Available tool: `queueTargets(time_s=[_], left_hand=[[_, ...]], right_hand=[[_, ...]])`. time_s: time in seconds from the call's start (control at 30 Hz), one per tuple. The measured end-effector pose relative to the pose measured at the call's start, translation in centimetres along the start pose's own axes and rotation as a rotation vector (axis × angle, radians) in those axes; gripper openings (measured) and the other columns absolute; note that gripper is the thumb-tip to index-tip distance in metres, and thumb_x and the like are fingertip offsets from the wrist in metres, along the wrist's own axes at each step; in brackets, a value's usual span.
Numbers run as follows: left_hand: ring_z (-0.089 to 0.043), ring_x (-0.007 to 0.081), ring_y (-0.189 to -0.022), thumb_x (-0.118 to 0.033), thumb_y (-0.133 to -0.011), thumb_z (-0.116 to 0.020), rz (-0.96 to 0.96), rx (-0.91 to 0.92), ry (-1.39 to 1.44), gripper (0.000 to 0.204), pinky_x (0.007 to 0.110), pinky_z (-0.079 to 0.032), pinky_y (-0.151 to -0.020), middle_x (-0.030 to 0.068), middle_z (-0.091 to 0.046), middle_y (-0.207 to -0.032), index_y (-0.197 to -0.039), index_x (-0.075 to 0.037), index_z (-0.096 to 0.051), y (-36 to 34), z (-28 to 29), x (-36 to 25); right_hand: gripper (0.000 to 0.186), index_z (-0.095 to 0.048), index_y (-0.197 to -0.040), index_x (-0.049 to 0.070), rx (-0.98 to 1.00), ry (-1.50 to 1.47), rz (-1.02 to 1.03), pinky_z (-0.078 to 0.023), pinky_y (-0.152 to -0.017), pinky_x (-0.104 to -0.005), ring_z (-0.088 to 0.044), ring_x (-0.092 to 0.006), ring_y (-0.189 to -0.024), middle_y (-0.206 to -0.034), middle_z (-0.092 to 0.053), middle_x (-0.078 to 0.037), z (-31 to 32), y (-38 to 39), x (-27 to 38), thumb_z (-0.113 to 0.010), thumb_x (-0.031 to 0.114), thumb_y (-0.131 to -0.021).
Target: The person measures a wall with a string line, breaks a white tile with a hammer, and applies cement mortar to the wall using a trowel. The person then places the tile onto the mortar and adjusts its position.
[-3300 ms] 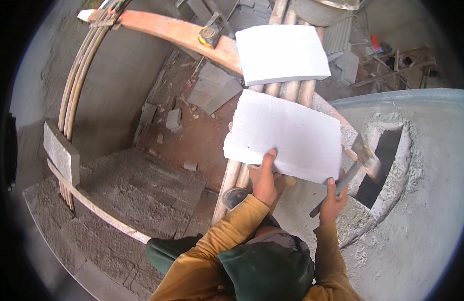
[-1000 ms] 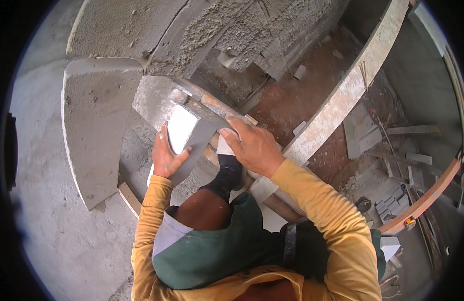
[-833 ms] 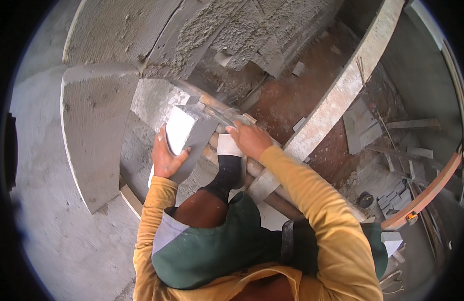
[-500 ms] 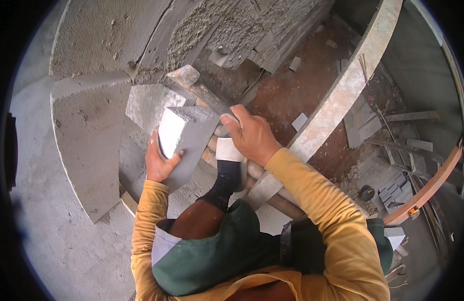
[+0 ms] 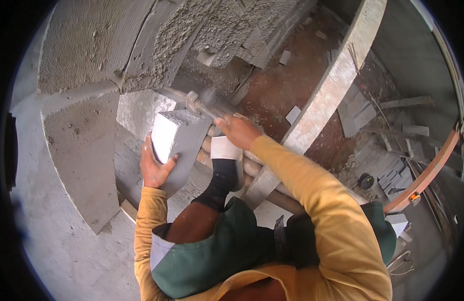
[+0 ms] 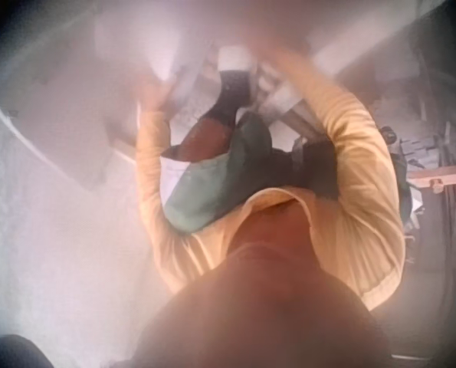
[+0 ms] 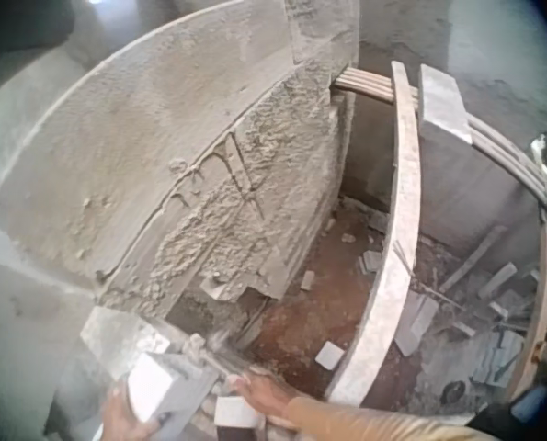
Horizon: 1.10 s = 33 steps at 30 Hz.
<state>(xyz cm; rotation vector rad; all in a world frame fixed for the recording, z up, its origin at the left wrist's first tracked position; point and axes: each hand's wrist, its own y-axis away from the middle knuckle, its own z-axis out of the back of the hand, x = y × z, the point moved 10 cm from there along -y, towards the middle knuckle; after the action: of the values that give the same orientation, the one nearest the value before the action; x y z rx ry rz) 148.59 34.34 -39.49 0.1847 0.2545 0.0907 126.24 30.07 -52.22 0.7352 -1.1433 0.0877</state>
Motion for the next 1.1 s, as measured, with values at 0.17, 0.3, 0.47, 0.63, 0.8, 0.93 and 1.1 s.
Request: queueTargets(time_s=[0.17,0.3,0.47,0.63,0.8,0.93,1.1], left_hand=[[-0.052,0.0392,-0.112,-0.026,-0.061,-0.080,-0.032,0.002,0.015,0.090,0.042,-0.043,-0.095,0.0237,-0.051,-0.120,-0.136,0.003,-0.037,-0.4,0.1,-0.1],[-0.051,0.0397,-0.115,-0.025,-0.062,-0.080,0.041,0.051,0.026,0.090,0.043,-0.041,-0.098,0.0260,-0.050,-0.124,-0.136,0.004,-0.037,-0.2,-0.1,0.8],[-0.050,0.0393,-0.117,-0.027,-0.063,-0.080,-0.004,0.063,0.036,0.092,0.042,-0.041,-0.099,0.0265,-0.049,-0.126,-0.136,0.005,-0.036,-0.7,-0.2,1.1],[-0.049,0.0392,-0.119,-0.027,-0.064,-0.080,-0.011,0.041,0.028,0.091,0.041,-0.040,-0.101,0.0260,-0.049,-0.127,-0.137,0.005,-0.036,-0.8,0.1,1.5],[-0.050,0.0391,-0.119,-0.026,-0.063,-0.080,0.007,0.067,0.049,0.091,0.041,-0.040,-0.101,0.0252,-0.050,-0.127,-0.136,0.005,-0.037,-1.4,0.0,1.9],[-0.050,0.0390,-0.118,-0.027,-0.062,-0.081,0.012,0.082,0.111,0.092,0.041,-0.040,-0.101,0.0252,-0.049,-0.127,-0.136,0.005,-0.037,-1.6,-0.1,2.1],[-0.050,0.0385,-0.118,-0.027,-0.061,-0.080,0.014,0.070,0.067,0.092,0.041,-0.040,-0.101,0.0258,-0.050,-0.127,-0.136,0.006,-0.037,-1.6,0.0,1.9]], right_hand=[[0.048,-0.055,-0.104,-0.001,-0.110,-0.173,0.078,-0.045,-0.078,-0.0498,-0.058,-0.0477,-0.089,-0.089,-0.061,-0.028,0.8,0.0,-0.7,-0.044,0.045,-0.097],[0.049,-0.056,-0.099,0.000,-0.093,-0.012,0.078,-0.046,-0.075,-0.0502,-0.059,-0.0470,-0.085,-0.083,-0.060,-0.028,-0.4,0.1,-1.0,-0.043,0.047,-0.096],[0.047,-0.057,-0.096,0.001,-0.109,-0.048,0.071,-0.047,-0.072,-0.0491,-0.060,-0.0456,-0.083,-0.080,-0.060,-0.027,-0.1,-0.7,-1.8,-0.043,0.046,-0.097],[0.050,-0.057,-0.097,-0.001,-0.011,-0.156,0.092,-0.047,-0.073,-0.0484,-0.061,-0.0443,-0.085,-0.085,-0.061,-0.028,-0.7,-0.7,-2.0,-0.042,0.047,-0.097],[0.051,-0.058,-0.099,-0.003,0.104,-0.025,-0.068,-0.045,-0.082,-0.0470,-0.058,-0.0452,-0.096,-0.096,-0.061,-0.030,-1.9,-0.9,-2.9,-0.043,0.046,-0.096],[0.054,-0.058,-0.100,-0.003,-0.027,-0.143,-0.013,-0.045,-0.084,-0.0467,-0.058,-0.0456,-0.098,-0.097,-0.061,-0.031,-0.6,-0.9,-2.7,-0.042,0.048,-0.096],[0.057,-0.059,-0.102,-0.004,0.081,-0.088,-0.046,-0.045,-0.083,-0.0462,-0.059,-0.0445,-0.098,-0.099,-0.060,-0.032,-2.2,-1.1,-4.1,-0.041,0.050,-0.096]])
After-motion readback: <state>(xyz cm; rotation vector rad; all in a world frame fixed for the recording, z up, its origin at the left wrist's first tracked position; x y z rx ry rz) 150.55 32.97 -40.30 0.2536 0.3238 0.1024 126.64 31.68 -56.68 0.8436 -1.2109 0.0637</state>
